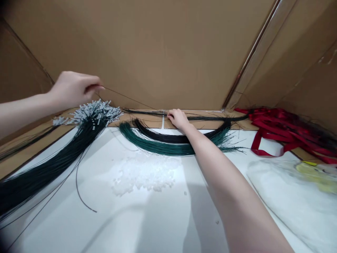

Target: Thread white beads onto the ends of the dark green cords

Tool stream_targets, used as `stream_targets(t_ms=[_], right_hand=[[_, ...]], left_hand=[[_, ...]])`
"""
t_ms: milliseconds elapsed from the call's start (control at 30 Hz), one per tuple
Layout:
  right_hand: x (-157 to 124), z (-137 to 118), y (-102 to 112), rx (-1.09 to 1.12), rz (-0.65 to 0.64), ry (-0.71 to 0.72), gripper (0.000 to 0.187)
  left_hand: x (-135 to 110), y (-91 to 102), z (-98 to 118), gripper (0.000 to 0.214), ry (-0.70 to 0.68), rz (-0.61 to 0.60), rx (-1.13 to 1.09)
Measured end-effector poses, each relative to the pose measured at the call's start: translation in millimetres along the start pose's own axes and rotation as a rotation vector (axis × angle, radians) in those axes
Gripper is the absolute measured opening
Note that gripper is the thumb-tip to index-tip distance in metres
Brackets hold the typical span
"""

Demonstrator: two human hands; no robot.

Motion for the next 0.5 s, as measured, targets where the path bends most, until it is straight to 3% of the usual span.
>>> stream_targets(t_ms=[167,333,433,500], right_hand=[[1.6,0.8,1.6,-0.028,0.008,-0.066,0.029],[2.3,-0.9,3.6,-0.053,0.008,-0.12,0.029],[2.6,0.4,4.8,-0.062,-0.003,-0.15,0.029],[2.9,1.6,5.0,-0.063,-0.011,-0.169,0.028]], left_hand=[[-18.3,38.8,-38.7,0.039,0.071,0.083,0.032],[-37.4,73.8,-53.2,0.039,0.124,0.075,0.082],[-49.3,88.9,-63.0,0.044,0.172,0.063,0.112],[-60.0,92.9,-80.4,0.05,0.233,0.051,0.114]])
Point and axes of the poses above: each hand's wrist, its own x-axis towards the middle knuckle, its own y-axis out of the back of the hand, z = x × y, the point moved 4 cm from there along x, towards the middle knuckle, and after that the axes turned 10 degrees about z, right-handed, at the moved point
